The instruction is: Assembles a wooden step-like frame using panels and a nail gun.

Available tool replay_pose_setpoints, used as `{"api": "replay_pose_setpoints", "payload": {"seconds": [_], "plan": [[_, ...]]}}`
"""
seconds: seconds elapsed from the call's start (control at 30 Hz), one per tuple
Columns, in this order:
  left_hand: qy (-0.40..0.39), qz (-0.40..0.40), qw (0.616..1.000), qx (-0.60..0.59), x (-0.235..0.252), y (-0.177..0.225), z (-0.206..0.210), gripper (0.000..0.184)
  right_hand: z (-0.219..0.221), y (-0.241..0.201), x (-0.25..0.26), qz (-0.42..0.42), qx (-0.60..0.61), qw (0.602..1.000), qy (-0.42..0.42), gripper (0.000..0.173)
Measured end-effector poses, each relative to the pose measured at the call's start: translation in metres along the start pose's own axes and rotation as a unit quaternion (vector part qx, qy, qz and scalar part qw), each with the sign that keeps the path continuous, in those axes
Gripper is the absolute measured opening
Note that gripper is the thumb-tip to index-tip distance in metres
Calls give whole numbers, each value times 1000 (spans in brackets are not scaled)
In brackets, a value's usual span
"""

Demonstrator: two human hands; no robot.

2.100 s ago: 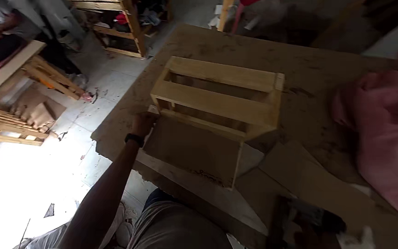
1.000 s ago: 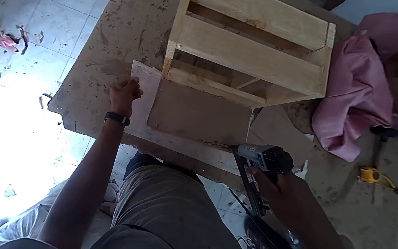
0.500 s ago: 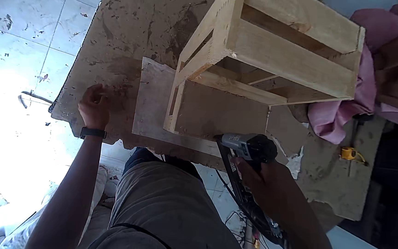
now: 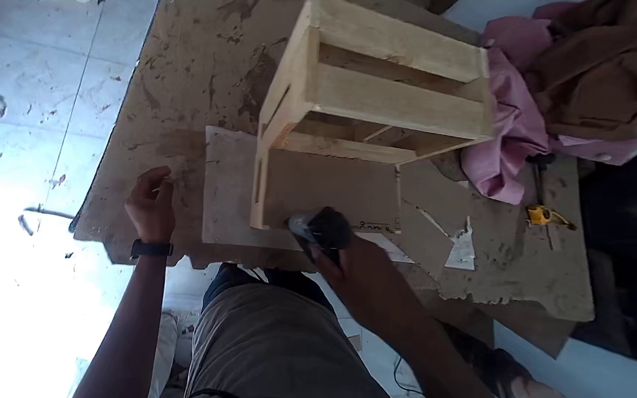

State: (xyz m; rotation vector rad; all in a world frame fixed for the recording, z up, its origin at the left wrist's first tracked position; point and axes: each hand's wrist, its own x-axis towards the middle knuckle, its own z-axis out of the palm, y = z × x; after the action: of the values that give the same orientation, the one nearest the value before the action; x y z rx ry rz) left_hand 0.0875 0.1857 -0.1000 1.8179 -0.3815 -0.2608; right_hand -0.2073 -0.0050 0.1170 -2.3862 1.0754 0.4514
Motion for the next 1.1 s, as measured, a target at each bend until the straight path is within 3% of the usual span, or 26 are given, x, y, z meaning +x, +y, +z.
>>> {"api": "replay_pose_setpoints", "payload": {"seconds": [0.1,0.17,0.27,0.33,0.4,0.47,0.53,0.57,0.63,0.7,0.77,0.87,0.9,0.97,1.1], "plan": [[-11,100,994,-33,-9,38,17,27,-3,6,2,-17,24,999,-25,35],[-14,170,985,-38,-15,72,26,27,-12,33,-1,-20,67,997,-34,37],[-31,256,962,-93,-44,134,64,24,-21,120,-26,32,198,980,2,39],[-106,260,951,-128,-85,185,117,18,-15,205,-48,96,257,960,56,39],[-254,221,934,-123,-133,229,192,19,-1,303,-66,166,293,936,102,42],[-418,159,893,-43,-173,260,286,25,18,410,-77,217,357,899,131,44],[-529,84,843,42,-194,278,393,40,42,514,-80,239,447,844,175,43],[-547,70,830,87,-197,278,447,50,51,563,-81,250,488,813,196,43],[-502,75,841,185,-191,258,547,64,66,649,-85,290,533,761,229,43],[-412,56,866,277,-174,218,620,77,74,711,-91,352,482,758,261,48],[-344,20,870,354,-161,182,656,85,71,734,-102,394,356,777,338,53],[-309,-9,866,393,-158,172,663,82,39,700,-97,316,292,772,468,47],[-310,-20,868,386,-156,173,661,75,32,682,-82,281,315,772,475,41],[-327,-47,869,368,-157,173,656,65,31,655,-39,243,375,794,413,39],[-332,-41,863,377,-158,172,656,67,29,650,55,252,367,821,356,48]]}}
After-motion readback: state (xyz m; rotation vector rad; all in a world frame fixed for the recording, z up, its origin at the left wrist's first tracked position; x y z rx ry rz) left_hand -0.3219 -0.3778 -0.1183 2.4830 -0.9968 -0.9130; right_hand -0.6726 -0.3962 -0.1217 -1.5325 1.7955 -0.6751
